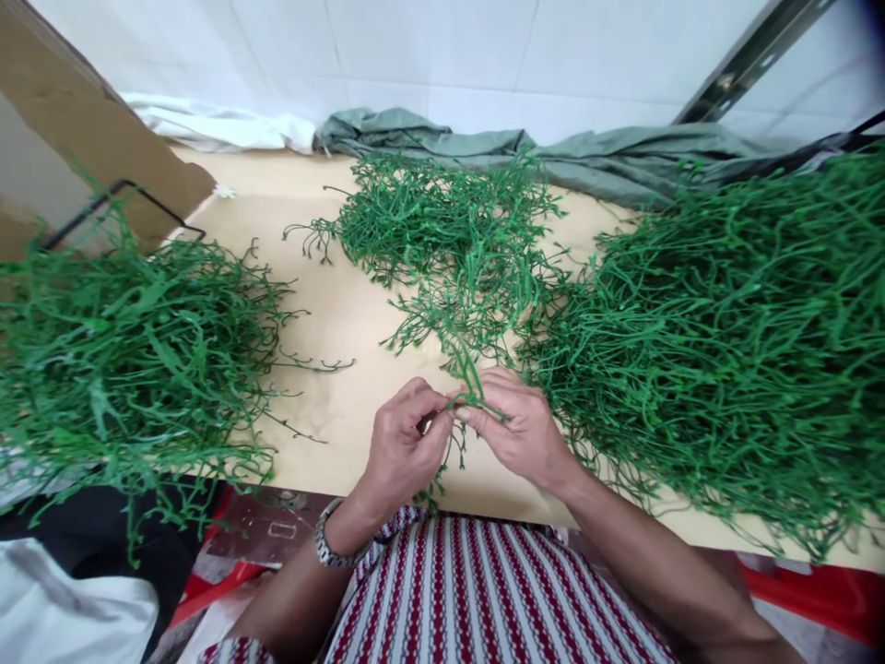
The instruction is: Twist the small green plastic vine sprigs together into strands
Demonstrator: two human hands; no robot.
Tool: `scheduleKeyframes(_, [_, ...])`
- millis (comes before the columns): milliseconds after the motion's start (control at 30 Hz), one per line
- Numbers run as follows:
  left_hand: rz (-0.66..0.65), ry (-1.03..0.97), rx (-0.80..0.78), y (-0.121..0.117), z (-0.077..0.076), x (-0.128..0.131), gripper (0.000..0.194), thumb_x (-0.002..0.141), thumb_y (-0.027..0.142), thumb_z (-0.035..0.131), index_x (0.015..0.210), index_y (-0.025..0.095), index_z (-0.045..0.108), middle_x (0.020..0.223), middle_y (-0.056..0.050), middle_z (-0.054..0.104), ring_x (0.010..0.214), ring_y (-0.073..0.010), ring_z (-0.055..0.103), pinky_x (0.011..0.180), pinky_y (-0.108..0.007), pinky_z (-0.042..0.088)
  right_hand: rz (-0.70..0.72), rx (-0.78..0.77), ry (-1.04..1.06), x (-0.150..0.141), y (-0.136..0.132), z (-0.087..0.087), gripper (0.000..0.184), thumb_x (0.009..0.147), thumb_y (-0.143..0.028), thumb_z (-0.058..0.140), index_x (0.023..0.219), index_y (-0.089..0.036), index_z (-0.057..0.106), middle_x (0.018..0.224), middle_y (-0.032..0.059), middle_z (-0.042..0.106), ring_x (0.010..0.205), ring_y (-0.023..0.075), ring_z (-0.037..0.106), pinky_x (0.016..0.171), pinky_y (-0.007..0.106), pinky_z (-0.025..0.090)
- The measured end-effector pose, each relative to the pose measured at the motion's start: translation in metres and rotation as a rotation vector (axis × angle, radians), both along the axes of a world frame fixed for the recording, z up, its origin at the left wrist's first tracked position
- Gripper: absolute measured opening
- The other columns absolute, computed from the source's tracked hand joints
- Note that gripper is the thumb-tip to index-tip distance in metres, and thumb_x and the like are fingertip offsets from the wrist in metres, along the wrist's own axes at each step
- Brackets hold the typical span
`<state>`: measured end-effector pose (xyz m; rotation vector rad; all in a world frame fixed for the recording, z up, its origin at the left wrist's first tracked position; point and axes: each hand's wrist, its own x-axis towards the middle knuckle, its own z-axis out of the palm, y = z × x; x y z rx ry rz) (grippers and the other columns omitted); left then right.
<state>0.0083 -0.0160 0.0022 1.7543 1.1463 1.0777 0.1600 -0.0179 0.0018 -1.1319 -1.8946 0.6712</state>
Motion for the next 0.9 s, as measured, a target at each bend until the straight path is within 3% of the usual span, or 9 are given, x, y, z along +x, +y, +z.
scheduleKeyframes(167, [0.021, 0.128, 0.099, 0.0, 0.003, -0.005, 0.014, 0.076, 0.012, 0.052, 0.066, 0.018, 0.059, 0.064, -0.002, 0.052, 0.063, -0.0141, 0.049, 0.06, -0.026, 0.037, 0.026, 0.098, -0.187, 0.005, 0.002, 0.007, 0.01, 0.082, -0.017, 0.05, 0.078, -0.019, 0.059, 0.075, 0.0056, 0.062, 0.085, 0.0207, 0.053, 0.079, 0.036, 0.04])
scheduleKeyframes(367, [-0.098, 0.0, -0.05, 0.007, 0.004, -0.015, 0.013, 0.074, 0.011, 0.052, 0.065, 0.016, 0.058, 0.073, -0.004, 0.054, 0.071, -0.0155, 0.051, 0.065, -0.027, 0.039, 0.2, -0.101, -0.27, 0.013, 0.004, 0.017, 0.008, 0.082, -0.014, 0.047, 0.079, -0.017, 0.054, 0.08, 0.0056, 0.055, 0.08, 0.0183, 0.047, 0.073, 0.032, 0.038])
scheduleKeyframes(467, [-0.158, -0.051, -0.159, 0.009, 0.004, -0.015, 0.011, 0.072, 0.01, 0.051, 0.064, 0.015, 0.055, 0.075, -0.004, 0.056, 0.071, -0.0145, 0.051, 0.066, -0.026, 0.039, 0.225, -0.271, -0.204, 0.014, 0.005, 0.015, 0.009, 0.083, -0.016, 0.047, 0.075, -0.017, 0.051, 0.075, 0.0023, 0.05, 0.074, 0.0148, 0.046, 0.067, 0.027, 0.037])
scheduleKeyframes(600, [-0.188, -0.123, -0.486, 0.008, 0.003, -0.013, 0.008, 0.073, 0.015, 0.048, 0.067, 0.014, 0.053, 0.061, 0.0, 0.052, 0.052, -0.0099, 0.046, 0.051, -0.022, 0.036, 0.308, -0.612, 0.003, 0.011, 0.005, 0.005, 0.013, 0.087, -0.023, 0.042, 0.078, -0.017, 0.049, 0.07, -0.0008, 0.048, 0.064, 0.0105, 0.045, 0.059, 0.023, 0.036])
scheduleKeyframes(667, [-0.175, -0.152, -0.558, 0.007, 0.002, -0.013, 0.006, 0.072, 0.015, 0.046, 0.069, 0.014, 0.051, 0.055, 0.003, 0.047, 0.045, -0.0069, 0.039, 0.045, -0.019, 0.03, 0.315, -0.757, 0.124, 0.008, 0.004, 0.001, 0.014, 0.087, -0.024, 0.039, 0.079, -0.016, 0.048, 0.067, -0.0017, 0.048, 0.058, 0.009, 0.044, 0.055, 0.022, 0.036])
scheduleKeyframes(767, [-0.163, -0.151, -0.551, 0.008, 0.001, -0.013, 0.006, 0.072, 0.015, 0.048, 0.068, 0.014, 0.052, 0.053, 0.005, 0.042, 0.045, -0.0052, 0.032, 0.044, -0.018, 0.025, 0.271, -0.799, 0.202, 0.004, 0.002, -0.001, 0.012, 0.085, -0.026, 0.043, 0.082, -0.016, 0.048, 0.065, -0.0035, 0.044, 0.054, 0.0077, 0.039, 0.051, 0.02, 0.033])
scheduleKeyframes(900, [-0.247, -0.134, -0.528, 0.011, 0.002, -0.016, 0.015, 0.073, 0.022, 0.057, 0.063, 0.012, 0.056, 0.054, 0.003, 0.045, 0.052, -0.0071, 0.038, 0.05, -0.019, 0.029, 0.322, -0.741, 0.203, 0.005, 0.001, 0.001, 0.023, 0.082, -0.038, 0.051, 0.076, -0.015, 0.053, 0.068, -0.0023, 0.046, 0.061, 0.0089, 0.041, 0.054, 0.02, 0.034])
